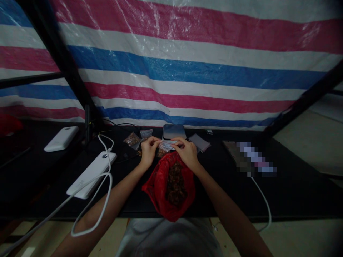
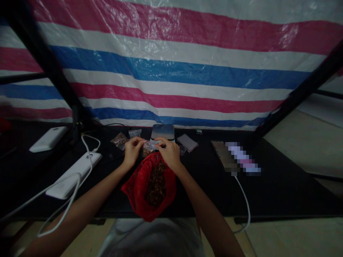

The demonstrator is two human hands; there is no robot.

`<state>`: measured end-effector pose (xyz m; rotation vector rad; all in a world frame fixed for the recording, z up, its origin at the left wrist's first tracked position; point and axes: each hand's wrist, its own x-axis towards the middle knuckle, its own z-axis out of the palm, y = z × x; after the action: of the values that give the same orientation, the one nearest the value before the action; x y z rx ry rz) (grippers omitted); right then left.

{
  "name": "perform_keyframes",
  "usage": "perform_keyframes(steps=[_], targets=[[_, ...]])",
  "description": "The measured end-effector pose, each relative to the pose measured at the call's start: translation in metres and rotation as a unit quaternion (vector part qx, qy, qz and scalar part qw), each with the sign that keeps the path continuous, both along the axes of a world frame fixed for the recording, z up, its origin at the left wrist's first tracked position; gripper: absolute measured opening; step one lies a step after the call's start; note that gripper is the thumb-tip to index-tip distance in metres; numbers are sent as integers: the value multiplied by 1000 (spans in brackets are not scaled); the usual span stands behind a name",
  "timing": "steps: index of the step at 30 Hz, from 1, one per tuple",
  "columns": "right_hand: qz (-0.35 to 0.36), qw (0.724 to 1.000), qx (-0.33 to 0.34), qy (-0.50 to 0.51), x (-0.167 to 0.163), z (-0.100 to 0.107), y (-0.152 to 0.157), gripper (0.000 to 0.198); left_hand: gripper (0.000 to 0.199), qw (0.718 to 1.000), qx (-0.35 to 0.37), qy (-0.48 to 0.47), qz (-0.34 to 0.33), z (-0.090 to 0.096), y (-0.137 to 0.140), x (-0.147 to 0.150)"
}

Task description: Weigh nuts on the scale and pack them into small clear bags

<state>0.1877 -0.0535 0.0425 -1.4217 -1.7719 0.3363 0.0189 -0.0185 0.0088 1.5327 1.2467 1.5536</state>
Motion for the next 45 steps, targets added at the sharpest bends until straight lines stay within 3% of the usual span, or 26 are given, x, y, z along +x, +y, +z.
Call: perform_keyframes(steps=[5,10,20,30,38,45], targets=[[11,1000,9,17,-3,-3,-1,6,17,999,24,44,-4,1,-4,2],[22,999,35,21,-3,-6,-1,7,20,998,48,44,-20,1,-4,5],[-30,999,-15,-13,7,-5,3,27,16,994,38,49,-92,3,-5,6],[40,998,-35,32,7,-12,10,10,19,989,71,124,-47,3,-12,6],[47,994,-81,61,2,-8,6,9,16,981,89,168,-23,1,-17,8],[40,997,-59,41,-4,-4,1,11,18,983,94,158,-16,3,-19,9]])
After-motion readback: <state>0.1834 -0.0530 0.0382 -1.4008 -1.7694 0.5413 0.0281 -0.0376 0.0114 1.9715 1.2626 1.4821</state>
